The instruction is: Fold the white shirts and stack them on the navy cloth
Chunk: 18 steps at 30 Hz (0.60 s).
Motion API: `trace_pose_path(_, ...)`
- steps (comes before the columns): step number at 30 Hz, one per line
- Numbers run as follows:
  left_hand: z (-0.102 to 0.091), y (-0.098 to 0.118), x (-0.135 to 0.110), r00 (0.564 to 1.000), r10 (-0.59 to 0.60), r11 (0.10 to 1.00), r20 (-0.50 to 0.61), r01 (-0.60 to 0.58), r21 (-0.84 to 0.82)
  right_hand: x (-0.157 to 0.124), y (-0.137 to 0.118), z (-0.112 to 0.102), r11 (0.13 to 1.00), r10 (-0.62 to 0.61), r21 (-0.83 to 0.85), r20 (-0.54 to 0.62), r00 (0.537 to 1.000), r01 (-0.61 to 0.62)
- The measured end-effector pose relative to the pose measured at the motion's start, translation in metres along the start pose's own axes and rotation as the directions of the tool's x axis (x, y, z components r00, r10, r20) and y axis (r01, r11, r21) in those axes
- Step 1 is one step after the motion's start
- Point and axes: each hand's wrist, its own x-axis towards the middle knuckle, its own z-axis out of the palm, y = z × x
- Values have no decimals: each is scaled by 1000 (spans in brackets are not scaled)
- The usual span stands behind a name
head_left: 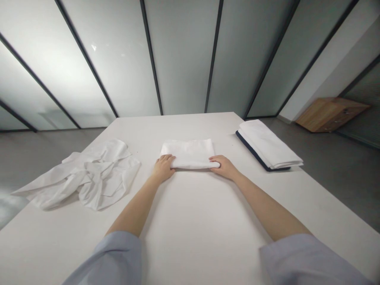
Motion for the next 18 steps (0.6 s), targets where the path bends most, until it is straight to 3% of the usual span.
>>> trace_pose_path(6, 1, -7, 2, 998, -48, 999, -28, 48, -2, 0, 0, 1, 998, 30, 51, 20, 999, -31)
trace_pose_path(10, -1, -16, 3, 973, -112, 993, -203, 104, -49, 3, 0, -2, 991, 68, 115, -15, 998, -65)
trace_pose_path(15, -1, -24, 2, 905, -202, 970, -373, 131, -205, 2, 8, -10, 904, 333, 294, -27, 943, -311)
trace_pose_path(18, 5, -29, 2, 930, -179, 958, -321, 91, -271, 0, 12, -14, 859, 406, 355, -38, 913, -368)
